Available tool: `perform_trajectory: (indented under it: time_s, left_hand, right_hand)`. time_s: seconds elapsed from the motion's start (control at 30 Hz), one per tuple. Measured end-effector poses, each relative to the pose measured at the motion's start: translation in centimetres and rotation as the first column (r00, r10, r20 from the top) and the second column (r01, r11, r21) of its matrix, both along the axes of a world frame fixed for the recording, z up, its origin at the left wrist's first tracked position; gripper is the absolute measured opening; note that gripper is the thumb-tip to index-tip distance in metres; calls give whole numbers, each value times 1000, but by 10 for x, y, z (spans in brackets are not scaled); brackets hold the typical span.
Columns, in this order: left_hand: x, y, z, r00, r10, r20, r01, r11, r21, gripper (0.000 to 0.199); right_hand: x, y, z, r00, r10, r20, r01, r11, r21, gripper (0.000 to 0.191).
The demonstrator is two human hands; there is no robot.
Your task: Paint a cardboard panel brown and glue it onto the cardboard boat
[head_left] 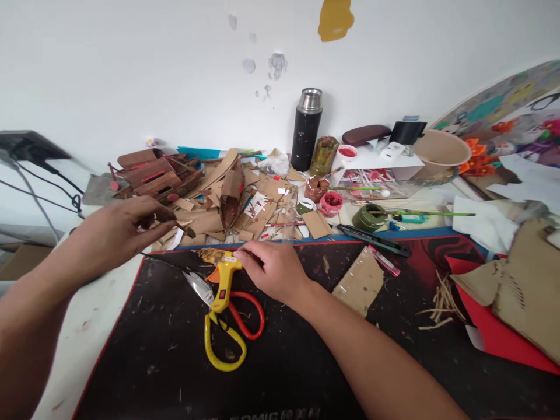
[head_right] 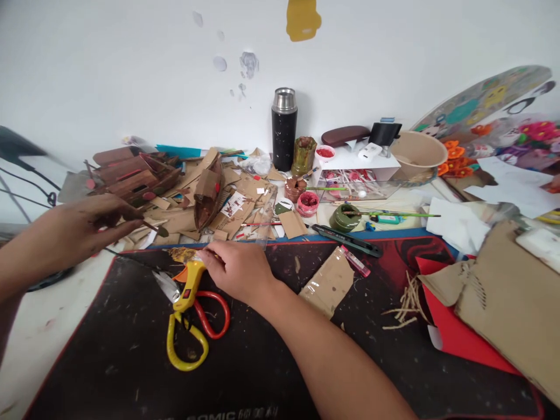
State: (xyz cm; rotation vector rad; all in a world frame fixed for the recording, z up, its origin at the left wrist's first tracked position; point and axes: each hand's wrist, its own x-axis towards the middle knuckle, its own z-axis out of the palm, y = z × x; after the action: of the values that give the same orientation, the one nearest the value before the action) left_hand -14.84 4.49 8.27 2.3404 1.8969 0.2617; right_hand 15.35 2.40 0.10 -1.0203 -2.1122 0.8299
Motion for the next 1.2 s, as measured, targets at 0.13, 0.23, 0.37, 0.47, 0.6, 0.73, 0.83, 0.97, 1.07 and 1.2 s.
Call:
perform_trajectory:
  time_s: [0.13, 0.23, 0.37, 0.47, 0.6, 0.73, 0.83, 0.97, 1.07, 1.2]
  left_hand:
    - [28, -27, 14, 993, -110, 36, 103, 983, 151, 34]
    - [46, -39, 19, 977, -198, 79, 177, 959, 222, 27]
    - [63, -46, 18, 958, -277, 68, 250, 930, 270, 18]
    - [72, -47, 15, 942, -332, 51, 308, 913, 267, 15]
    - [82, -46, 12, 929, -370, 25, 353, 903, 246, 16]
    - [88, -44, 11, 913, -408, -9, 397, 883, 251, 18]
    - [90, -43, 12, 913, -408, -23, 399, 879, 260, 20]
    - [92, -44, 13, 919, -394, 2, 384, 896, 221, 21]
    - [92, -44, 15, 928, -373, 23, 361, 911, 199, 20]
    - [93, -42, 15, 942, -328, 71, 314, 936, 158, 23]
  right_hand:
    - [-1, -2, 1, 996, -11, -84, 12, 1000, 8, 21]
    - [-2, -4, 1, 993, -26, -116, 29, 999, 27, 19]
    - [-3, -5, 1, 994, -34, -108, 37, 999, 24, 19]
    - [-4, -5, 2, 996, -41, -79, 43, 999, 20, 21]
    - [-3, -6, 5, 999, -24, -39, 24, 1000, -2, 21]
    - [-3, -7, 8, 1000, -21, 5, 21, 1000, 19, 20]
    - [-4, -6, 8, 998, -34, 46, 33, 999, 26, 19]
    - [-4, -6, 7, 998, -29, 63, 27, 999, 23, 17]
    - [-4, -5, 7, 998, -24, 59, 23, 1000, 17, 17]
    - [-4, -6, 7, 999, -30, 33, 30, 1000, 0, 14]
